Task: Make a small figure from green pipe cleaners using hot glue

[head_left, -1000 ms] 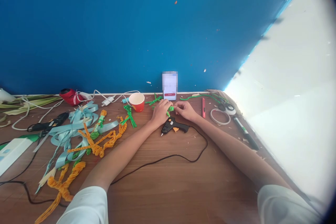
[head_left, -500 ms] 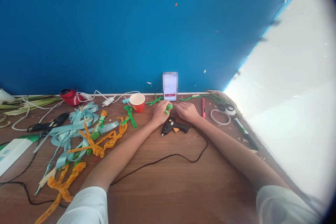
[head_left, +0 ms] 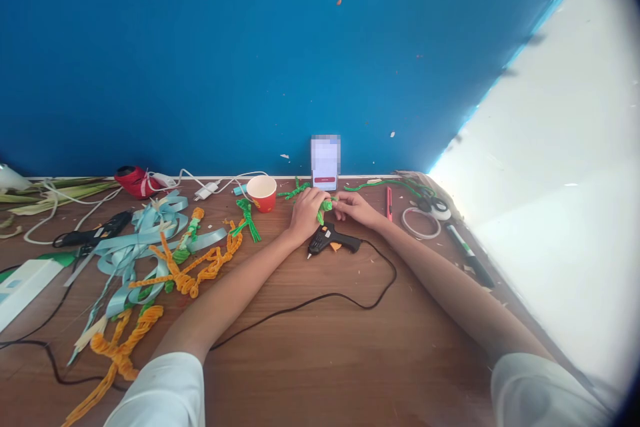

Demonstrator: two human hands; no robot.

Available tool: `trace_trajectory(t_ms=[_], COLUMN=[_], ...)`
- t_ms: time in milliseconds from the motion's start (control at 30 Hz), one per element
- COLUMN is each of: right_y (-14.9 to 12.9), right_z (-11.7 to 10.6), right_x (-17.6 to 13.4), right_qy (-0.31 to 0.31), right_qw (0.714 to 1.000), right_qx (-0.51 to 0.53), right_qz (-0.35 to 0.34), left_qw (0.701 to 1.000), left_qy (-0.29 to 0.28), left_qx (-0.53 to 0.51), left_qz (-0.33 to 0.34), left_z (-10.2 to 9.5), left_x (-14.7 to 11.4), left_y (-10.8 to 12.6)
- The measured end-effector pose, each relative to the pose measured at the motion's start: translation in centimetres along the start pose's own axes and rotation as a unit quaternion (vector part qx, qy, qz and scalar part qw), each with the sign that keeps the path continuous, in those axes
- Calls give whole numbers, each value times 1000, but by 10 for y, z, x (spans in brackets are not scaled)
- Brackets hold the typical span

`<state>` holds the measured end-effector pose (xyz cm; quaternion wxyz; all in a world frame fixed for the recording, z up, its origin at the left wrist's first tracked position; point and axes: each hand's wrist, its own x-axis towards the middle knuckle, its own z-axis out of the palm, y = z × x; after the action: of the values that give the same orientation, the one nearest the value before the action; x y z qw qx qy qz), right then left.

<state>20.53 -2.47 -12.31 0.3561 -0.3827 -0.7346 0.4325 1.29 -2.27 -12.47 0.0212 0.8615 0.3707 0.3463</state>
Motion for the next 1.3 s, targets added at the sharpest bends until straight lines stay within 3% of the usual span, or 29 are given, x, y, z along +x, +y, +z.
trace_trajectory(t_ms=[133, 500, 867, 1133, 1300], right_y=[3, 2, -8, -2, 1], right_z=[-5, -6, -16, -15, -10], right_x=[1, 0, 0, 0, 2], right_qy=[1, -32, -128, -61, -20], right_qw=[994, 989, 975, 978, 984], right_qx=[104, 139, 156, 180, 163], right_qz=[26, 27, 87, 85, 76], left_qw=[1000, 1000, 999, 999, 998], left_qy=[-3, 9, -4, -11, -48], left_qx=[3, -10, -5, -16, -25], left_qz=[1, 13, 41, 26, 34], left_z=[-1, 0, -1, -1, 2], left_x=[0, -1, -2, 0, 1], left_y=[0, -3, -1, 1, -1])
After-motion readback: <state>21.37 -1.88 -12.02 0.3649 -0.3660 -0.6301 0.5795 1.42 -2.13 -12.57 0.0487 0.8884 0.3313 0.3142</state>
